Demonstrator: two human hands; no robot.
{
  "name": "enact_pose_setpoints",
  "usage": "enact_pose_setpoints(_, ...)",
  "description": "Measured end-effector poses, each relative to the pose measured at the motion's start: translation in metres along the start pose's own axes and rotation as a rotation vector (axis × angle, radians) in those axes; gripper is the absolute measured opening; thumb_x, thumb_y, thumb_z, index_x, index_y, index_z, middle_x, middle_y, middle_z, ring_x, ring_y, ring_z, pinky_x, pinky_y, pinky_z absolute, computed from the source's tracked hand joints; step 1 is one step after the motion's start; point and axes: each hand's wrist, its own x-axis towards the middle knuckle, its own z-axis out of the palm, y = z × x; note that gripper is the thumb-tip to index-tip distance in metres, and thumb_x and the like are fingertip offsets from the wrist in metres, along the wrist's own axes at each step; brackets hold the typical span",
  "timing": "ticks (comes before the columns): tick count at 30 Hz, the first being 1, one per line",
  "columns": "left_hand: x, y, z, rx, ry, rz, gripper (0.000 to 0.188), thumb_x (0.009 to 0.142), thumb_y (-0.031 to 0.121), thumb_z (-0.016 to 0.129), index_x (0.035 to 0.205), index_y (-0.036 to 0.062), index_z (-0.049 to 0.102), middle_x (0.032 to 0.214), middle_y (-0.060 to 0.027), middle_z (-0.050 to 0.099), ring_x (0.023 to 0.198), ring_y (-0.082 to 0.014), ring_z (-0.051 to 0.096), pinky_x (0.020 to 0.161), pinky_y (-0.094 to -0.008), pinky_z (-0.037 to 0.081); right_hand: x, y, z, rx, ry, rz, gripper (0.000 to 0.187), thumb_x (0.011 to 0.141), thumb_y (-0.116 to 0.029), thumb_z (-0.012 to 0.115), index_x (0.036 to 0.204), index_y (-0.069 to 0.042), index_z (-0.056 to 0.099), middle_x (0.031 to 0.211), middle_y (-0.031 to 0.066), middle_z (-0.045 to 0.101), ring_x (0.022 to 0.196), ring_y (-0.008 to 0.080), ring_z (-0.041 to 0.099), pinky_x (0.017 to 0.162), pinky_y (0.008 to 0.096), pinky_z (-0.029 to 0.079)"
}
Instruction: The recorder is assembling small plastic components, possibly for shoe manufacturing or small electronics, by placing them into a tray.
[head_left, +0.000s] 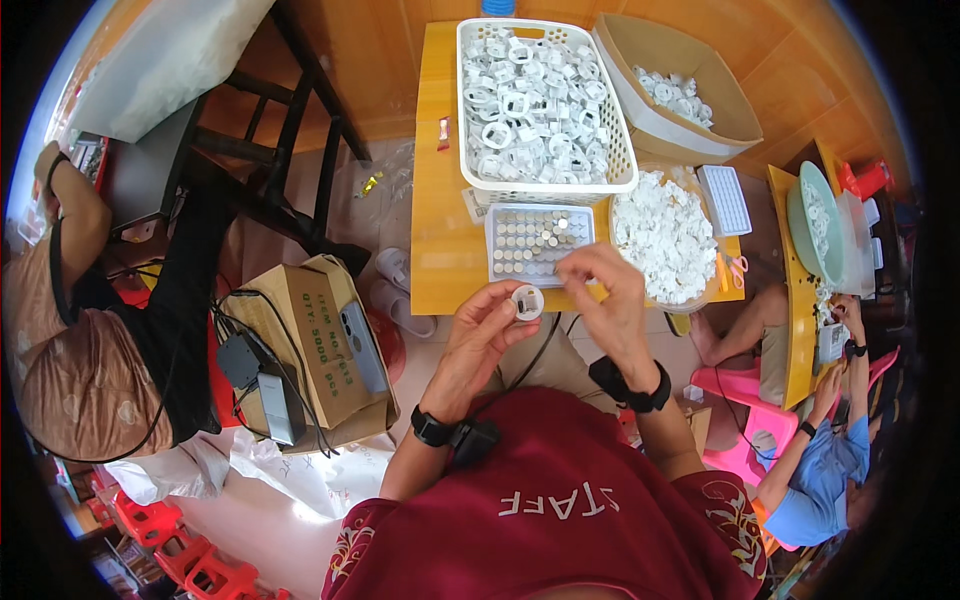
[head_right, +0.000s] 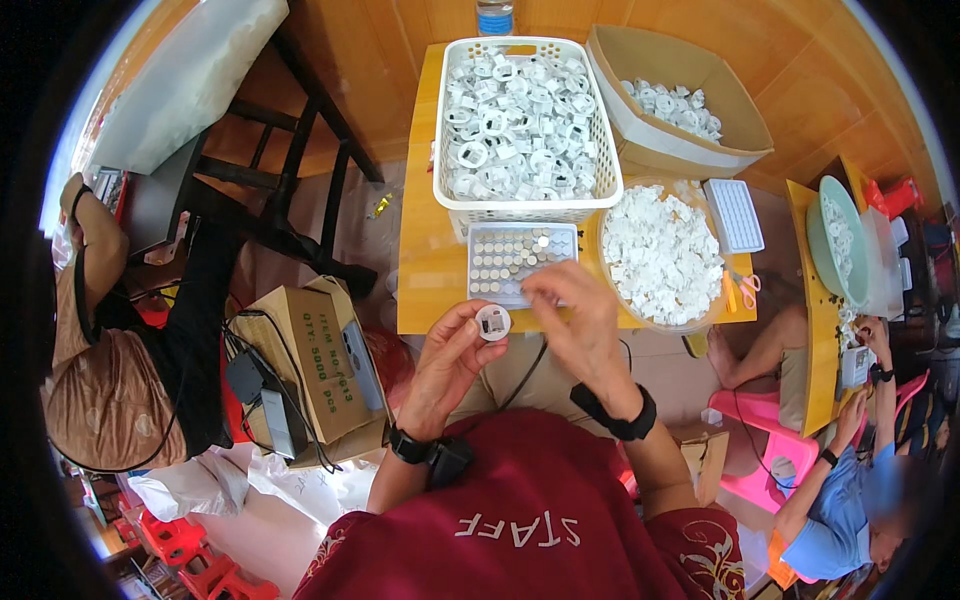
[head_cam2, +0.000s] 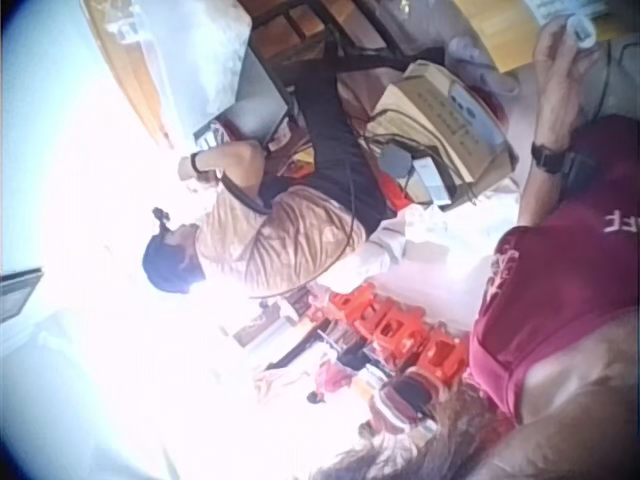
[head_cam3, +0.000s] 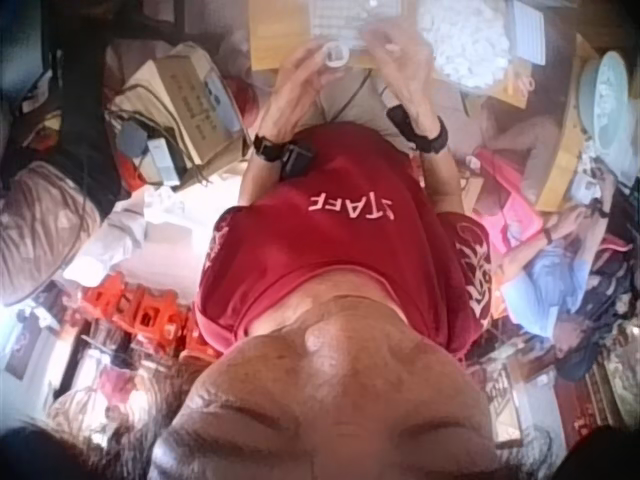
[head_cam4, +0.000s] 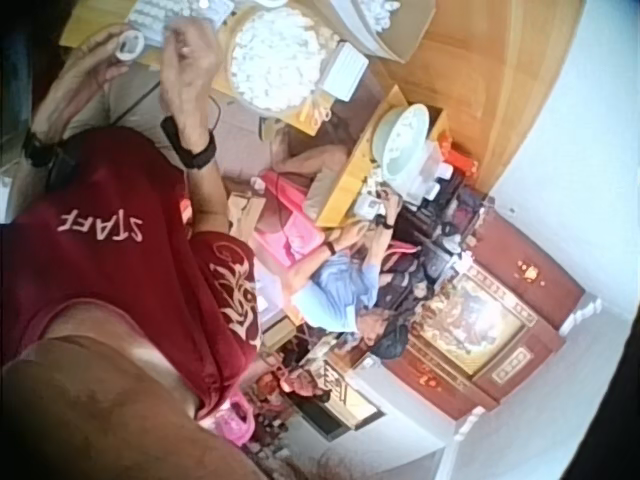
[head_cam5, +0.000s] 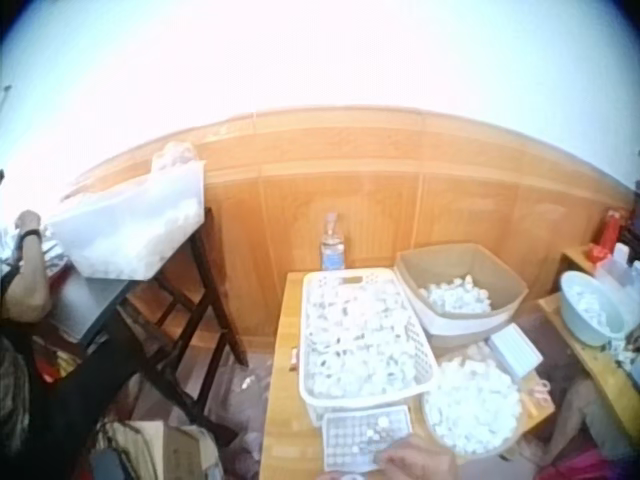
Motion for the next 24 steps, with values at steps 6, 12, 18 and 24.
enact_pose_setpoints(6,0.001,-0.003,0.004,0.004,-0.008,0.014,0.022,0.087,0.009,0.053,0.108,0.0014,0.054,0.102,-0.0072,0.058,0.091,-0.0141,0.058,0.077,-0.0271,0.053,-0.017,-0.016,0.011,0.030,-0.004,-0.234,0.020,0.066,0.010,0.061,0.082,-0.001,0.058,0.075,0.0087,0.057,0.061,0.0216,0.055,0.051,0.0288,0.044)
enact_pose_setpoints(12,0.000,-0.003,0.006,0.110,0.024,0.017,0.022,0.085,0.008,0.055,0.107,0.0021,0.056,0.100,-0.0065,0.059,0.091,-0.0135,0.058,0.077,-0.0274,0.053,-0.018,-0.015,0.008,-0.054,-0.055,-0.310,0.018,0.065,0.010,0.062,0.079,-0.001,0.057,0.072,0.0081,0.058,0.062,0.0196,0.056,0.054,0.0275,0.044)
enact_pose_setpoints(18,-0.001,0.000,0.009,0.227,0.042,0.036,0.021,0.084,0.007,0.057,0.104,0.0019,0.058,0.098,-0.0067,0.060,0.088,-0.0134,0.059,0.077,-0.0269,0.053,-0.017,-0.012,0.003,0.058,-0.184,-0.143,0.018,0.068,0.007,0.060,0.083,-0.002,0.055,0.070,0.0090,0.052,0.065,0.0256,0.054,0.055,0.0318,0.043)
enact_pose_setpoints(24,0.001,0.001,0.008,0.208,0.049,0.048,0.021,0.083,0.006,0.058,0.104,0.0018,0.058,0.098,-0.0070,0.060,0.088,-0.0132,0.058,0.076,-0.0272,0.053,-0.017,-0.012,0.003,0.008,-0.158,-0.171,0.018,0.068,0.006,0.061,0.085,-0.001,0.056,0.072,0.0101,0.051,0.066,0.0265,0.053,0.056,0.0327,0.043)
